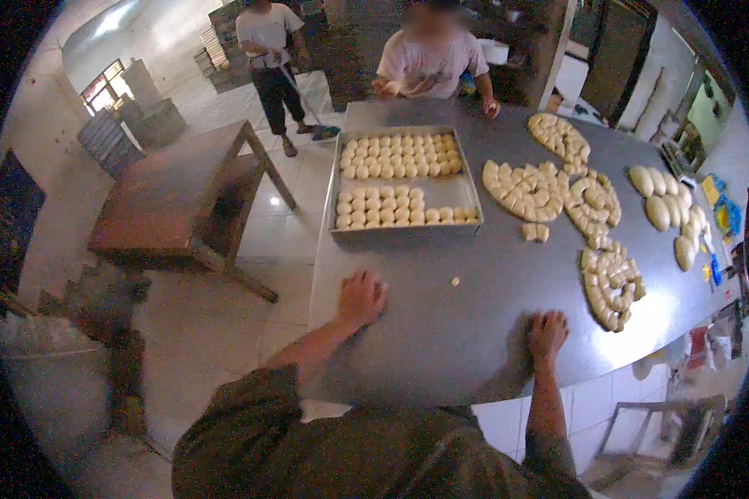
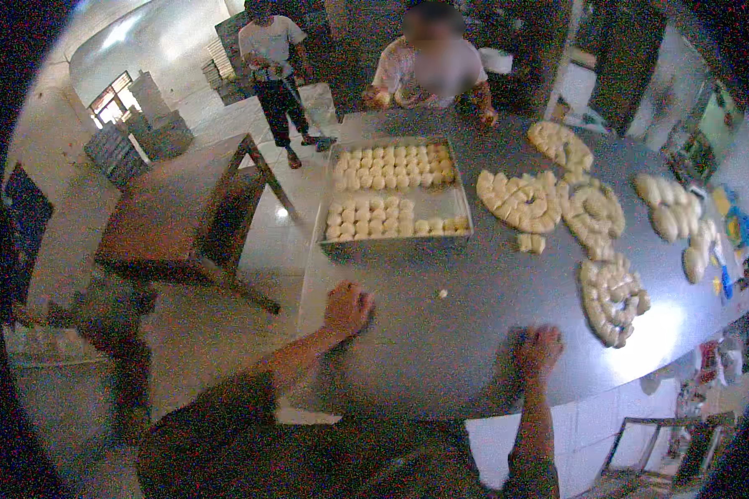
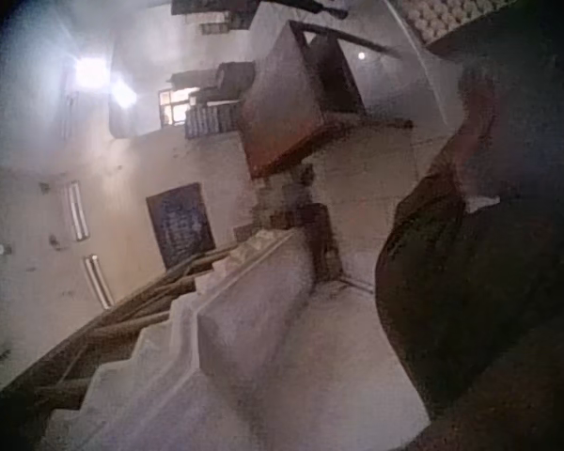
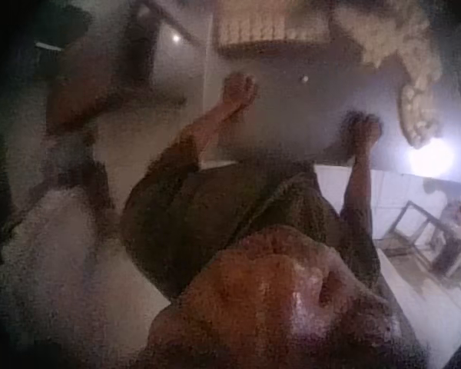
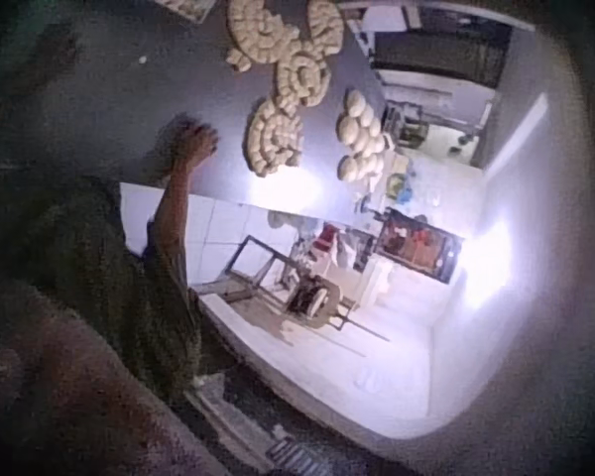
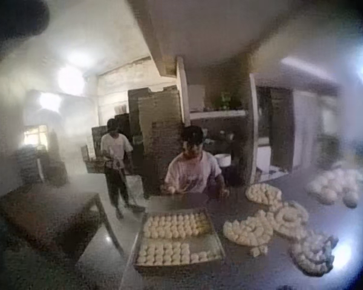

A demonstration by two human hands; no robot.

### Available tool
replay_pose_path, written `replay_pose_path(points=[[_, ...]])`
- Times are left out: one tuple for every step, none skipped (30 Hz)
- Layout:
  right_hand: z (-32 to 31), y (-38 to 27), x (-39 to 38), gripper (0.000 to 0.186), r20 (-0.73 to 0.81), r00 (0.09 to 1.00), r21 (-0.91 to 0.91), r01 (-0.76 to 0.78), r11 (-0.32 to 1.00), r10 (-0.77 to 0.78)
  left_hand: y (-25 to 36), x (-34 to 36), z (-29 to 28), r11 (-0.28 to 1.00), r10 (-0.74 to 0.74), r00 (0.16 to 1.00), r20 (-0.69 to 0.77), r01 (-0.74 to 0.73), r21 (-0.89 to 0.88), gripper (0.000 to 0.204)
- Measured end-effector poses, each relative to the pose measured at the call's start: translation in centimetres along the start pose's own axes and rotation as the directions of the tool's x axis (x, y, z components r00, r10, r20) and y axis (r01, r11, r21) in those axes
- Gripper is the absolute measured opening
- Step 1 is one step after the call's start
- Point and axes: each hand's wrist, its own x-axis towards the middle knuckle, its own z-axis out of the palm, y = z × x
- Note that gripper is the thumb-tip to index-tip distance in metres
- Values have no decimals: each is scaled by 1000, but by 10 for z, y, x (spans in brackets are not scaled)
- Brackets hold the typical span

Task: The person shapes dough balls by hand and places them into a metal tray at a bakery station.

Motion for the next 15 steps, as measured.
replay_pose_path(points=[[17, -11, 14, 27, 60, 988, 34, -148, 988, 146, 2, -15, 9, 1000, -8, 996, 89, 9, -9, 28], [26, -18, 25, 27, 121, 958, 54, -266, 962, 258, 6, -46, 20, 999, -40, 986, 162, 43, -17, 27], [10, -37, 1, 28, 38, 997, 62, 61, 996, -64, 5, -66, 27, 997, -77, 978, 196, 81, -13, 26], [-25, -49, -44, 29, -76, 932, 28, 357, 934, -354, -18, -110, 27, 997, 58, 982, 179, -47, -67, 25], [-51, -38, -65, 29, 23, 928, 63, 370, 927, -372, -46, -135, 19, 972, 218, 963, 160, -199, -126, 25], [-35, 0, -81, 30, -40, 907, 3, 419, 908, -419, -52, -108, 8, 967, 239, 947, 215, -252, 36, 25], [-35, 12, -48, 30, -78, 950, -23, 303, 953, -304, -53, -82, -8, 932, 242, 929, 280, -303, 198, 25], [-33, 22, -31, 31, -66, 977, -28, 200, 979, -201, -43, -71, -15, 941, 193, 960, 204, -240, 237, 25], [-29, 28, -12, 32, -56, 994, -37, 92, 995, -94, -34, -45, -19, 947, 154, 983, 105, -177, 270, 25], [-28, 10, 19, 31, -103, 992, -3, 70, 998, -70, -14, -19, -10, 987, 55, 988, -147, -31, 160, 24], [-24, -4, 38, 31, -157, 987, 26, 36, 999, -31, -1, -15, 2, 987, -50, 988, -144, 71, 142, 24], [-14, -10, 21, 31, -44, 998, 33, 55, 998, -54, 12, -11, 17, 979, -148, 979, -143, 165, 117, 24], [-11, -15, 7, 32, 67, 994, 29, 83, 996, -85, 24, -16, 30, 961, -253, 957, -144, 266, 78, 23], [-14, -16, 13, 32, 141, 985, 25, 101, 995, -104, 21, -55, 30, 999, -44, 998, -47, 44, 14, 23], [-14, -4, -13, 33, 130, 959, -9, 255, 967, -252, -2, -97, 29, 993, 92, 995, -37, -89, 75, 22]])
